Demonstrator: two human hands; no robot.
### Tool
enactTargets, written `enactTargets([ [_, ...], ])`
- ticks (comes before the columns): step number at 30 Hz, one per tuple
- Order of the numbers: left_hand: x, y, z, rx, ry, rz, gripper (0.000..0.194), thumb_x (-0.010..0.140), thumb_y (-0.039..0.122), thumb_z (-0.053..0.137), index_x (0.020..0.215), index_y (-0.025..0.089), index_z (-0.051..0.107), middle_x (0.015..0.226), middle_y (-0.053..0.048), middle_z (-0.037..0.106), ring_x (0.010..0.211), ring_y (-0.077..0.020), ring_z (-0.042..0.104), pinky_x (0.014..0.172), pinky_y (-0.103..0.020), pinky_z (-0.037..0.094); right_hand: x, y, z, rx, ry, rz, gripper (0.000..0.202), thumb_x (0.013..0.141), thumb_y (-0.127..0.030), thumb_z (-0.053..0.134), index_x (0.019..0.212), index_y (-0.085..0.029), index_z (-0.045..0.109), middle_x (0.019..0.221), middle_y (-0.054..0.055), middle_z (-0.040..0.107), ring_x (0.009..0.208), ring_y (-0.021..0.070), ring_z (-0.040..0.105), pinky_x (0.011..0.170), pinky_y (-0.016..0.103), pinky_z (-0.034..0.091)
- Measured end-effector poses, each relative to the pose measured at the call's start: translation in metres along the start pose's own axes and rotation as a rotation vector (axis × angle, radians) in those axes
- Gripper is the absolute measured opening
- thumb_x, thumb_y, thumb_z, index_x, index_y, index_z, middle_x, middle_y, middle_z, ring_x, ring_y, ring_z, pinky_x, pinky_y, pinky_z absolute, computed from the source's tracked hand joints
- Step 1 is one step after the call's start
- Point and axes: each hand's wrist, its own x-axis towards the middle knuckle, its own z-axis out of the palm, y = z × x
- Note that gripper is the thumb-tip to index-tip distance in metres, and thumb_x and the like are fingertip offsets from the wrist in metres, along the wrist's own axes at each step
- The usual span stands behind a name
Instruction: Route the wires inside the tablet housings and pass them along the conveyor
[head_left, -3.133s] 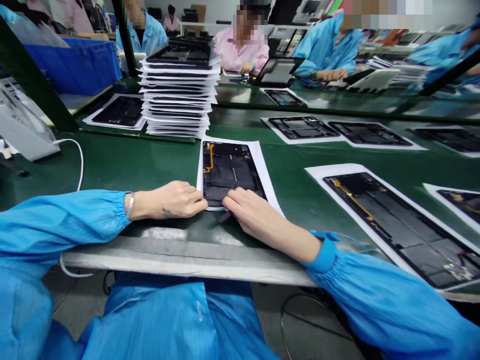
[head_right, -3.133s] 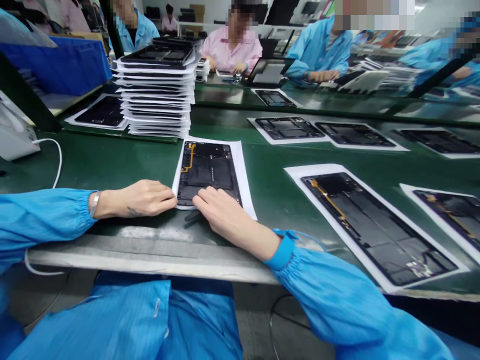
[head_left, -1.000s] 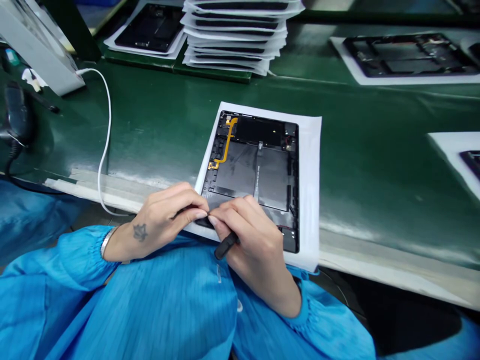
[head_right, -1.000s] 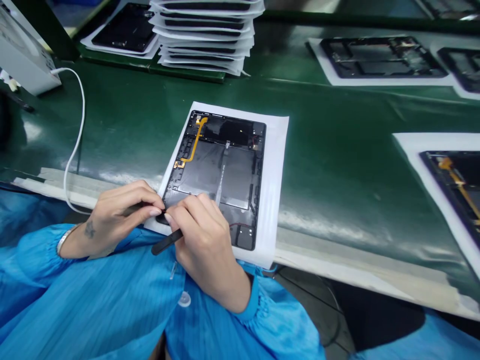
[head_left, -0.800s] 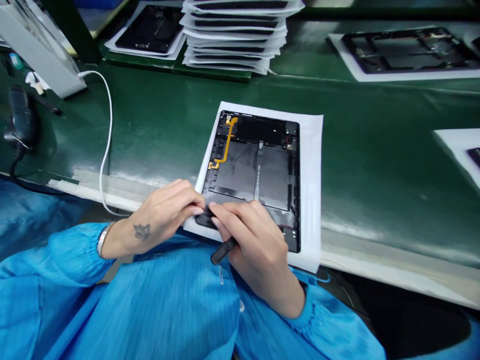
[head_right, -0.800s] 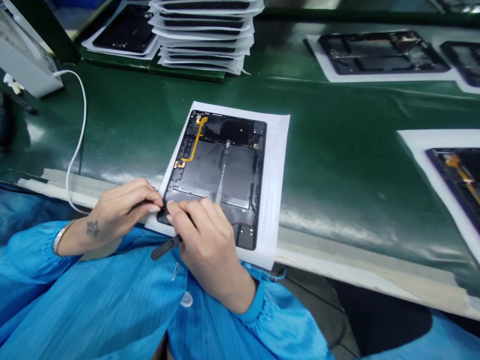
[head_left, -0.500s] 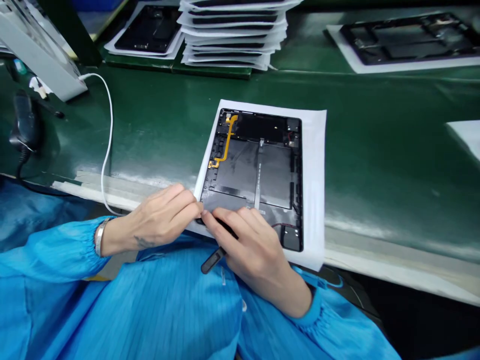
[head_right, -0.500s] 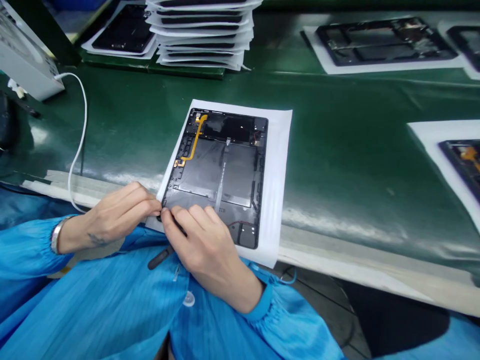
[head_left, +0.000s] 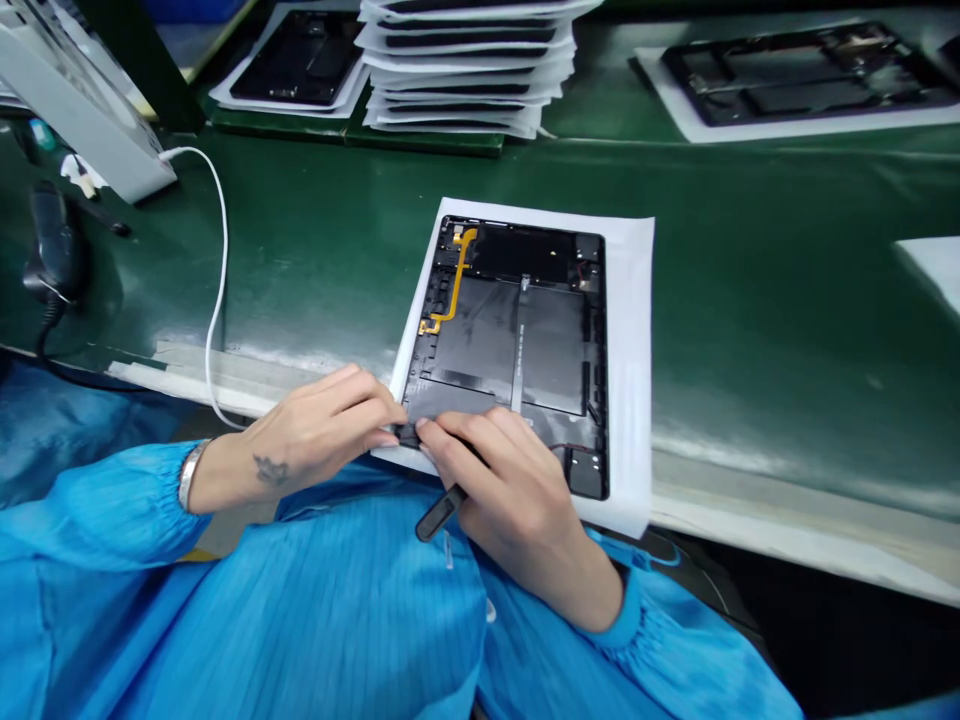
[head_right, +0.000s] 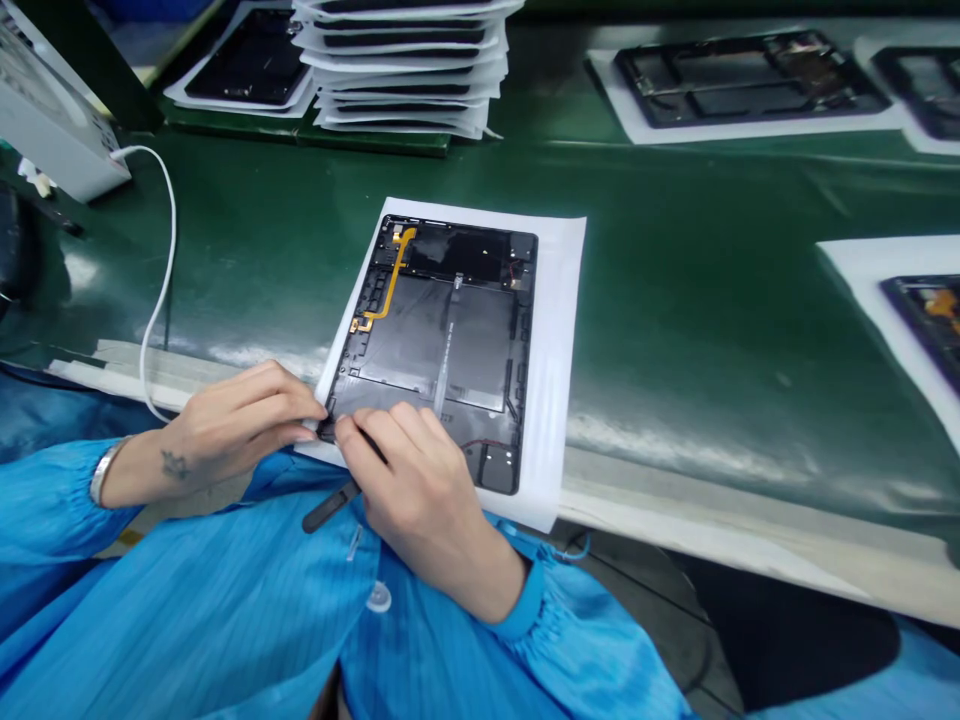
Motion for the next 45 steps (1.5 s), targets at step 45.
enactTargets([
  [45,0.005,-0.002,0.007,0.11,0.061,0.048,0.009,0.102,0.013,0.051,0.099,0.011,0.059,0.089,-0.008,0.066,0.08,-0.0186,0.055,0.072,-0.032,0.048,0.003,0.002,-0.003,-0.027,-0.012,-0.082,0.023,0.101,-0.009,0.05,0.113,-0.005,0.069,0.099,0.011,0.073,0.077,0.0193,0.048,0.065,0.036,0.036],
])
